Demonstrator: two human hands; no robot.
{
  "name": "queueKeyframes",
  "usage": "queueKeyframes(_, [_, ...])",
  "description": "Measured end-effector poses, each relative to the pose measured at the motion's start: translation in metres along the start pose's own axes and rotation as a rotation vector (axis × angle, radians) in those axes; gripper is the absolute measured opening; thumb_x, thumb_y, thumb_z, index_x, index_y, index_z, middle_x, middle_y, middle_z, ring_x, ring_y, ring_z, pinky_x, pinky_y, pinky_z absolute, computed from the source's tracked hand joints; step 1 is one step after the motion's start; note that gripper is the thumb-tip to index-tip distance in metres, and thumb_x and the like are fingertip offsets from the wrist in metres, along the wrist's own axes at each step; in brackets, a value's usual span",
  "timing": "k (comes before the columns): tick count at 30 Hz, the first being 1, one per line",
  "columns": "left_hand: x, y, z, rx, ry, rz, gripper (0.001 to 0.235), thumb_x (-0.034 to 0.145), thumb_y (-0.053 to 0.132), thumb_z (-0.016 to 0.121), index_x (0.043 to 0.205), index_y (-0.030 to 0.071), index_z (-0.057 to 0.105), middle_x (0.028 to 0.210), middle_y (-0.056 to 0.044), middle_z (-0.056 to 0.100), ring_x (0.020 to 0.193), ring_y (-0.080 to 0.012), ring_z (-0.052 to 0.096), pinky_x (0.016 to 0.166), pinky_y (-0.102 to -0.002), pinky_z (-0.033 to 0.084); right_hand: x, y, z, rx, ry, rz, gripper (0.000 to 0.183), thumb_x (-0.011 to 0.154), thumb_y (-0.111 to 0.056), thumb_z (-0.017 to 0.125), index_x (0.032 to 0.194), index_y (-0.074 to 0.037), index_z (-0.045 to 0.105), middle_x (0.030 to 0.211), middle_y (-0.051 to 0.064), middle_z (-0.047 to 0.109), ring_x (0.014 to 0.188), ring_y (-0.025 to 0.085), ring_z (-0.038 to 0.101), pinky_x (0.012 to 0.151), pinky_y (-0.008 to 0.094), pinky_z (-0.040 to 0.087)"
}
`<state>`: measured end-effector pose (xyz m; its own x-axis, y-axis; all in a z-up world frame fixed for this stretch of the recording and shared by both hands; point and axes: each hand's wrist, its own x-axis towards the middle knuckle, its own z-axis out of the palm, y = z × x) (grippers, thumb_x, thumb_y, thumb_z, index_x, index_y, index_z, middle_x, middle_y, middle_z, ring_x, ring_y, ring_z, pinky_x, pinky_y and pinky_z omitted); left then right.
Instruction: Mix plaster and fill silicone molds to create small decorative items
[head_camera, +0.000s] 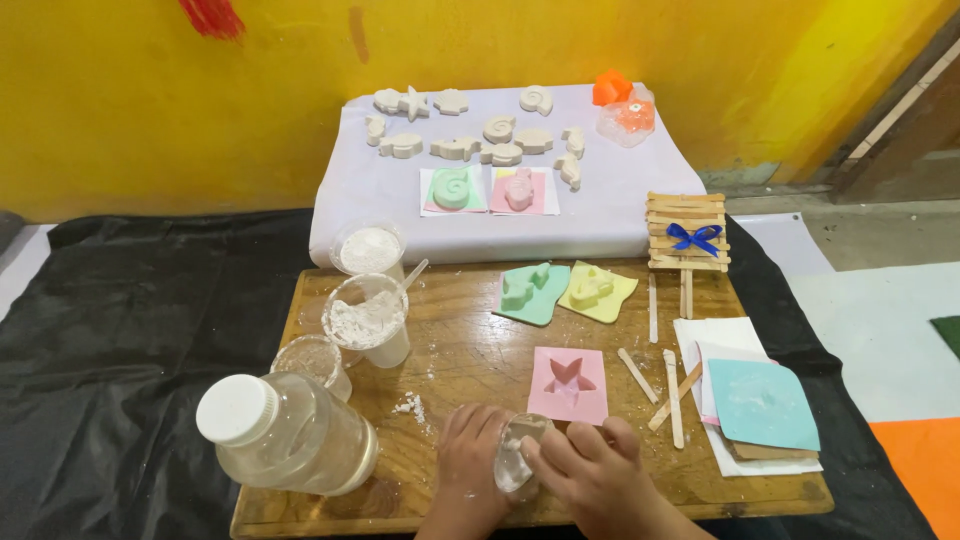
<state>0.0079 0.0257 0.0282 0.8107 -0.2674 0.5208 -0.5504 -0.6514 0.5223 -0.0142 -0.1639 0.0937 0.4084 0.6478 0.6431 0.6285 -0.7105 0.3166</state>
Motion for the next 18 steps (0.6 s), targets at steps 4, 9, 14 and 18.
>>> queueKeyframes(4, [0.004, 0.009, -0.01, -0.05, -0.025, 0.007, 0.049, 0.079, 0.053, 0.069, 0.105, 0.012, 0.066, 0.102, -0.007, 0.068, 0.096, -0.0281, 0.058, 0.089, -0.042, 0.043, 0.002, 0.009, -0.002, -0.121, -0.055, 0.069, 0.02, 0.079, -0.014, 0.06, 0.093, -0.027, 0.066, 0.092, -0.01, 0.057, 0.085, 0.017, 0.05, 0.08, 0.038, 0.022])
queueKeyframes(9, [0.001, 0.005, -0.006, -0.032, -0.009, -0.013, 0.052, 0.069, 0.049, 0.079, 0.105, 0.013, 0.066, 0.101, -0.005, 0.066, 0.097, -0.0278, 0.059, 0.088, -0.041, 0.044, 0.005, 0.011, -0.02, -0.129, -0.193, 0.073, 0.017, 0.085, -0.012, 0.052, 0.09, -0.027, 0.059, 0.085, -0.008, 0.05, 0.079, 0.018, 0.049, 0.072, 0.042, 0.021])
queueKeyframes(14, [0.003, 0.006, -0.008, -0.024, -0.017, 0.019, 0.052, 0.072, 0.054, 0.07, 0.104, 0.013, 0.065, 0.1, -0.005, 0.066, 0.095, -0.0281, 0.058, 0.089, -0.042, 0.042, 0.002, -0.002, -0.003, 0.107, -0.145, 0.174, 0.025, 0.077, -0.011, 0.056, 0.093, -0.028, 0.065, 0.084, -0.012, 0.054, 0.08, 0.018, 0.05, 0.072, 0.042, 0.021])
queueKeyframes(18, [0.004, 0.007, -0.01, -0.012, -0.012, 0.046, 0.05, 0.079, 0.054, 0.066, 0.106, 0.012, 0.066, 0.1, -0.006, 0.066, 0.095, -0.0291, 0.058, 0.093, -0.044, 0.042, 0.012, 0.001, -0.001, 0.01, -0.042, 0.193, 0.013, 0.085, -0.021, 0.053, 0.089, -0.025, 0.065, 0.078, -0.009, 0.051, 0.072, 0.017, 0.045, 0.063, 0.038, 0.024])
